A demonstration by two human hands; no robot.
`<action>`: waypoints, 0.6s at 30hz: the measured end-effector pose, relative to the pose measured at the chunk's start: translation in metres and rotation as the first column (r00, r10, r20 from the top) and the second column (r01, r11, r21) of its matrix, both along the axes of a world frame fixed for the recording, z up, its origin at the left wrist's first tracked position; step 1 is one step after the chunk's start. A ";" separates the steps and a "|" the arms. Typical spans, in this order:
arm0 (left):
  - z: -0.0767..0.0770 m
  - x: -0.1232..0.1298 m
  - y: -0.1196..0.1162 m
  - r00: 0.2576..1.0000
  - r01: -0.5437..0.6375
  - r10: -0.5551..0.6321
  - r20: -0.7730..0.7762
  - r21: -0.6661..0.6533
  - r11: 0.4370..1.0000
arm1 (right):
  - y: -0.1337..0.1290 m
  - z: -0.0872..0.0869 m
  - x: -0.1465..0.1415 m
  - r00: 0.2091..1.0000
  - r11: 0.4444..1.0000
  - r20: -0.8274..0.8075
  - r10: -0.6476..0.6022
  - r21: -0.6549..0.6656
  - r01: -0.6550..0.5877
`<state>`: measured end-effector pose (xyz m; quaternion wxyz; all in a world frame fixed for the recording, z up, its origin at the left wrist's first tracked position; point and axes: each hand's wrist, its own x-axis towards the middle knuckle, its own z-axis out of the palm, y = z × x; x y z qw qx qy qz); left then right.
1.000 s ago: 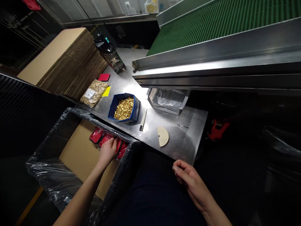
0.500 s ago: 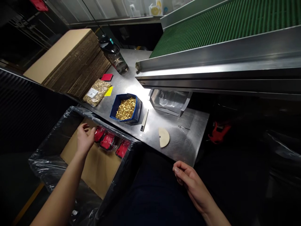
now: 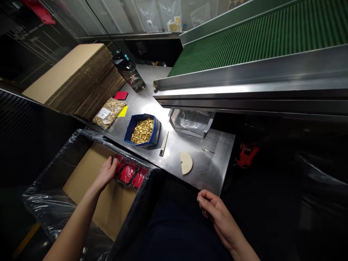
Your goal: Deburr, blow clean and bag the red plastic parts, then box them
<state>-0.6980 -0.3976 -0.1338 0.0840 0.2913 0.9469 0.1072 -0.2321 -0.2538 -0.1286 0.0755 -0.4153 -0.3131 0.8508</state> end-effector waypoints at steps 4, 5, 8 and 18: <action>0.054 0.019 0.024 0.991 0.030 -0.011 -0.136 0.139 0.990 | 0.002 -0.002 0.003 1.000 1.000 0.015 -0.004 0.029 0.003; 0.064 0.028 0.036 0.989 0.086 -0.064 -0.131 0.168 0.982 | 0.003 -0.002 0.004 1.000 0.999 0.015 -0.011 0.039 0.010; 0.074 0.048 0.088 0.930 0.368 -0.356 -0.092 0.208 0.906 | 0.004 0.000 0.002 0.999 0.998 0.009 -0.032 0.054 0.031; 0.039 0.026 0.200 0.767 0.640 -0.637 -0.076 0.035 0.767 | -0.013 -0.025 0.008 0.992 0.992 -0.002 -0.129 0.015 0.129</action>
